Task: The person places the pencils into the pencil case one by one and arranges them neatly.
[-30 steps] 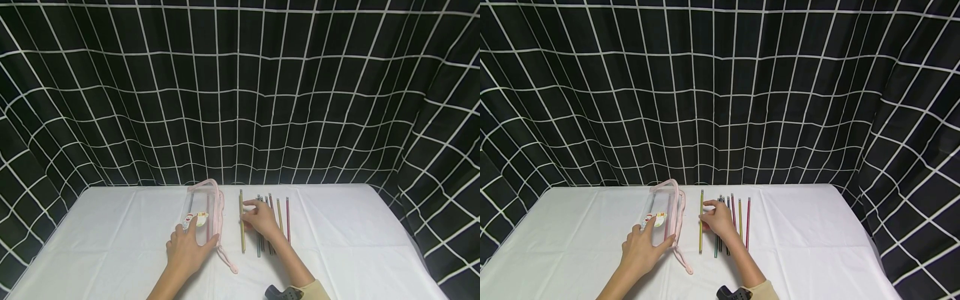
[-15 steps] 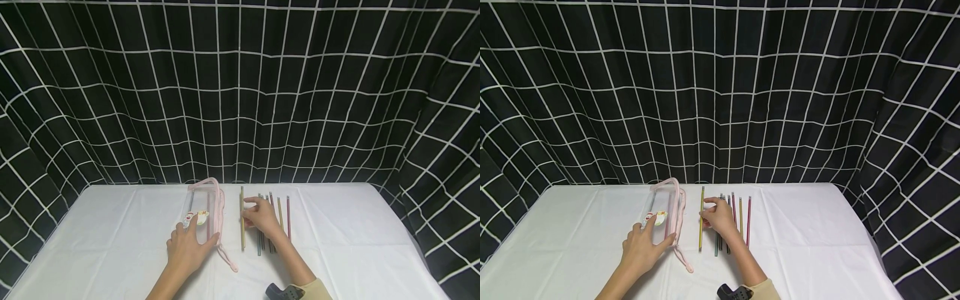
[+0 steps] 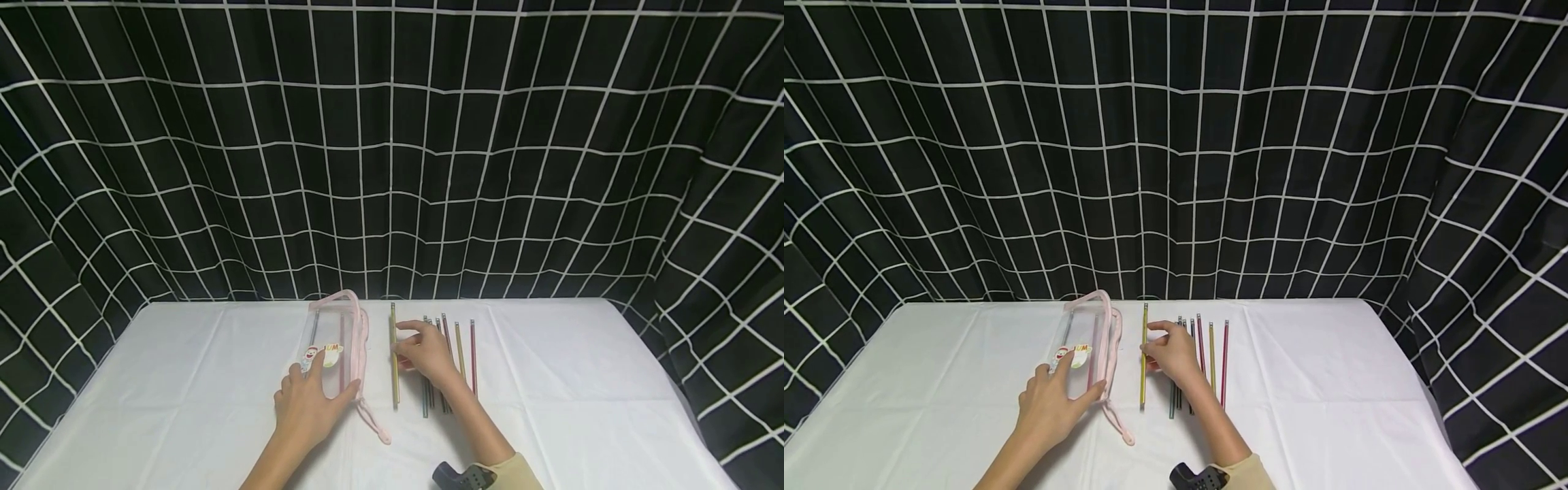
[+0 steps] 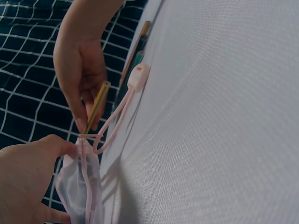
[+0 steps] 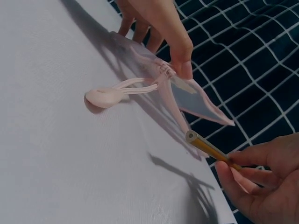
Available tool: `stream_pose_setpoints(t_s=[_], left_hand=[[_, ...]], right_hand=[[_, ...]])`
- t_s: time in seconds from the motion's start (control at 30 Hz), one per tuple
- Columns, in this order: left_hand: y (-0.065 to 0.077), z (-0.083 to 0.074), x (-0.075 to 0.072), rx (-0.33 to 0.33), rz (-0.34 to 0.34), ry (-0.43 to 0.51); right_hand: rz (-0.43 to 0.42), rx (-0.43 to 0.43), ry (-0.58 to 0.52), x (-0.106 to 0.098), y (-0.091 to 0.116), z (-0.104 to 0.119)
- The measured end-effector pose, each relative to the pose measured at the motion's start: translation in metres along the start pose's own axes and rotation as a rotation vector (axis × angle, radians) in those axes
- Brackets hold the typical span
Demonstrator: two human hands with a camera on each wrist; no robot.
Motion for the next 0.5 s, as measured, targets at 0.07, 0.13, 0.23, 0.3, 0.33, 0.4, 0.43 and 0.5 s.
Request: stream_pose_setpoints(t_s=[0.07,0.13,0.23,0.3,0.33,0.4,0.43,0.5], left_hand=[[0.0,0.0,0.0,0.001,0.0,0.0],[0.0,0.0,0.001,0.002,-0.001,0.002],[0.0,0.0,0.002,0.008,-0.002,0.006],[0.0,0.0,0.003,0.01,-0.001,0.009],[0.0,0.0,0.003,0.01,-0.001,0.011],[0.001,-0.001,0.002,0.013,-0.003,0.011],[0.001,0.0,0.002,0.01,-0.002,0.01],[0.001,0.0,0.002,0.009,-0.004,0.009]], right_hand=[[0.002,-0.002,-0.001,0.001,0.0,0.001],[0.003,-0.007,-0.005,0.002,-0.001,0.002],[0.004,-0.012,-0.016,0.004,-0.002,0.005],[0.007,-0.015,-0.016,0.006,-0.003,0.006],[0.008,-0.018,-0.018,0.007,-0.003,0.006],[0.01,-0.019,-0.021,0.009,-0.005,0.007],[0.01,-0.023,-0.022,0.01,-0.005,0.007],[0.012,-0.03,-0.031,0.012,-0.007,0.008]])
Point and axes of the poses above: each hand's wrist, its own y-axis away from the middle knuckle, its own x-axis out of the palm, z = x × y, the point moved 9 cm from there along -y, towards the middle knuckle, and after that the axes turned 13 degrees about -x, right-handed, at the moved point
